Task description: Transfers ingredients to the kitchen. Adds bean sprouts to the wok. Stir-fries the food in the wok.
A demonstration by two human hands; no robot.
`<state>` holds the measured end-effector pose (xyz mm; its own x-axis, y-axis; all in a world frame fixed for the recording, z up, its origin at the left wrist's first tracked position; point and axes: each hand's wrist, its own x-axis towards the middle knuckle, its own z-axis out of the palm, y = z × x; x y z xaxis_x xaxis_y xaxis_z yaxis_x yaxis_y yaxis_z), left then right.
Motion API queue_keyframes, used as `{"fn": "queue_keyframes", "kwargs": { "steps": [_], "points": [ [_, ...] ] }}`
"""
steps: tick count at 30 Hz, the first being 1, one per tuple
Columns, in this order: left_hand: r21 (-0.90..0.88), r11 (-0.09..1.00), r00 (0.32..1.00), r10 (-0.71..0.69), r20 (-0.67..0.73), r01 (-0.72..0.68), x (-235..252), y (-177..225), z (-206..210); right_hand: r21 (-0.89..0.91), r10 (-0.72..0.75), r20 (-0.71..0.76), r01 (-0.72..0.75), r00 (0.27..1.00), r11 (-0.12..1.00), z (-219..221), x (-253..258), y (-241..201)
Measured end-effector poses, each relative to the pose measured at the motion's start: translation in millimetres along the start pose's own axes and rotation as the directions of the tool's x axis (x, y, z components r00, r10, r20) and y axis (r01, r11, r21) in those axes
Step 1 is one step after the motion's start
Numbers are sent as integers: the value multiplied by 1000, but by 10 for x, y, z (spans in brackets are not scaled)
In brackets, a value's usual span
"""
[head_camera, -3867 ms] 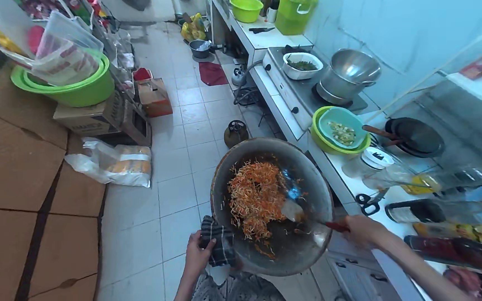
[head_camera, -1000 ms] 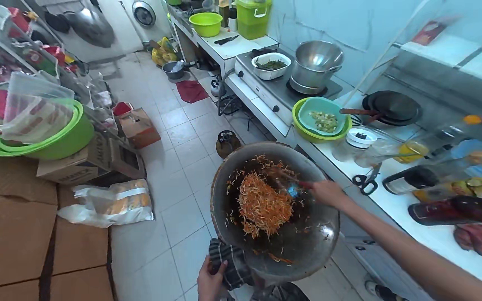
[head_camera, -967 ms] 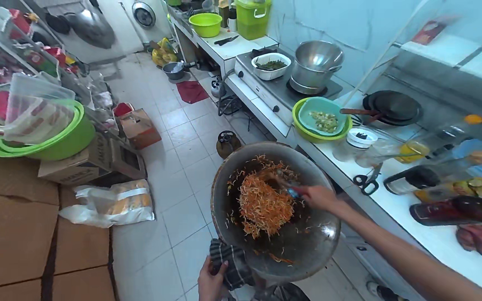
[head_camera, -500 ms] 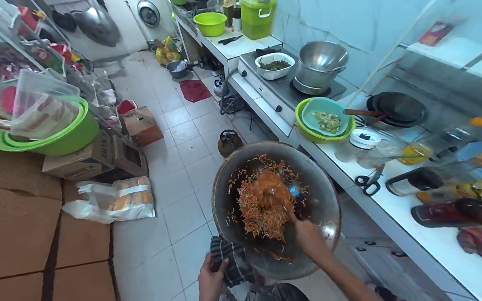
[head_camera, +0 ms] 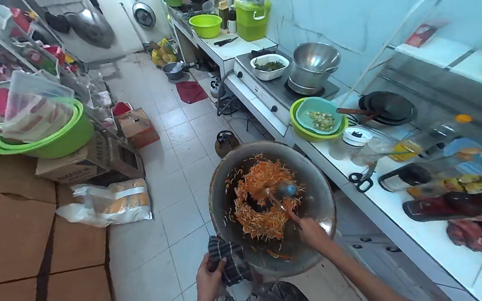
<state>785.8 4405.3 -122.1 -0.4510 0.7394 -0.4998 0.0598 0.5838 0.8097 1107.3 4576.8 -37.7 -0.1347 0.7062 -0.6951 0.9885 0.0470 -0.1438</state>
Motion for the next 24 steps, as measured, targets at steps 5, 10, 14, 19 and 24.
{"fn": "queue_keyframes", "kwargs": {
  "steps": [5,10,14,19,24],
  "points": [
    [-1,1000,1000,4,-23,-4,-14,-17,9,22,41,5,-41,999,999,-706,-349,-155],
    [-2,1000,1000,18,-2,-18,1,-51,-9,81,69,-100,-61,993,995,-207,85,-274],
    [-16,1000,1000,-5,-5,5,-17,-52,8,-23,-19,127,22,992,999,-689,-336,-183],
    [-31,999,1000,-11,-13,11,-18,-40,37,156,144,-164,-119,976,981,-530,81,-185],
    [-19,1000,1000,-24,4,24,-2,-38,24,84,-102,77,96,992,992,-232,-351,-320]
  ]
}}
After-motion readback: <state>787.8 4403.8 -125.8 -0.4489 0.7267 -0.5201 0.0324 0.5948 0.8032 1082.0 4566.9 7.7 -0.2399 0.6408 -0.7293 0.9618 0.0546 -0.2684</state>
